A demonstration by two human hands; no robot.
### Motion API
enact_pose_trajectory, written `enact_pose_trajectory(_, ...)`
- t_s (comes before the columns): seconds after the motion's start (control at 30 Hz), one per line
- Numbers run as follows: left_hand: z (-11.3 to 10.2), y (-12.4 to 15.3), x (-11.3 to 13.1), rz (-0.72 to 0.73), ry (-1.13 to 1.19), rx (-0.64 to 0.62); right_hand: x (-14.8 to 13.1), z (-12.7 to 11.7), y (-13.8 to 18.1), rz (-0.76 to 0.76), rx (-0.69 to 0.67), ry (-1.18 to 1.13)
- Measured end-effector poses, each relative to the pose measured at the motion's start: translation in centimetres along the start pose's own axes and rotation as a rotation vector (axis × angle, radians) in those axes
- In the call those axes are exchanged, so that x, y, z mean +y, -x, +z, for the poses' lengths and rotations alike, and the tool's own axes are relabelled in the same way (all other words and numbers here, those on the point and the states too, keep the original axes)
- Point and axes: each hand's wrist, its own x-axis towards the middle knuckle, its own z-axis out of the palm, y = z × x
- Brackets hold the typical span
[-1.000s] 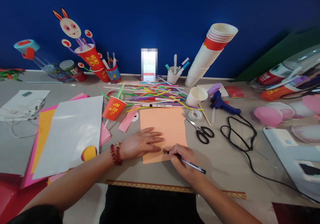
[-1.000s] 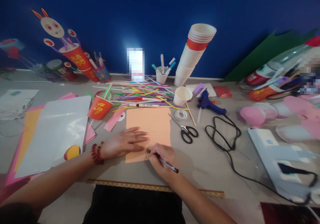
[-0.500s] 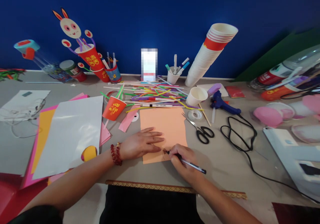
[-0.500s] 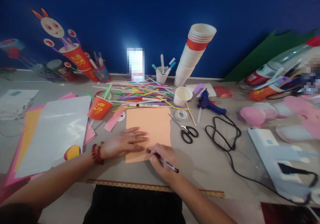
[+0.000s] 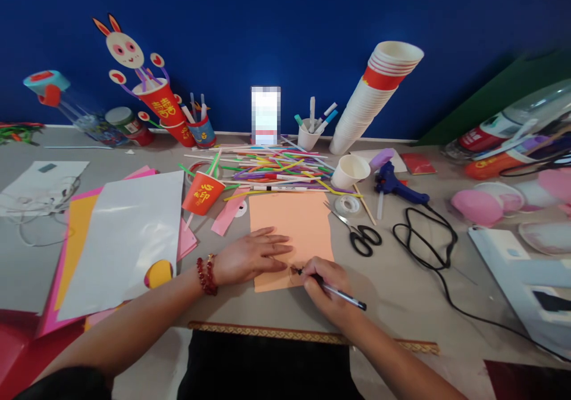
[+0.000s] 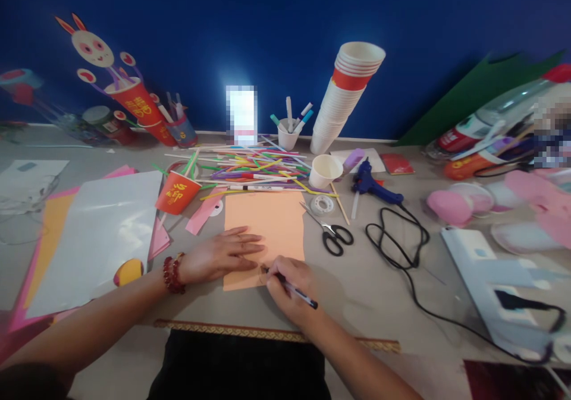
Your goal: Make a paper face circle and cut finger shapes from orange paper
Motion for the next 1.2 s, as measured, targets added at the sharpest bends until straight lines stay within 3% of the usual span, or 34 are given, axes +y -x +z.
enact_pose_trajectory(1.2, 0.14, 0.04, -0.03, 0.005, -0.007, 0.027, 0.02, -0.18, 0.10, -0.066, -0.010, -0.052)
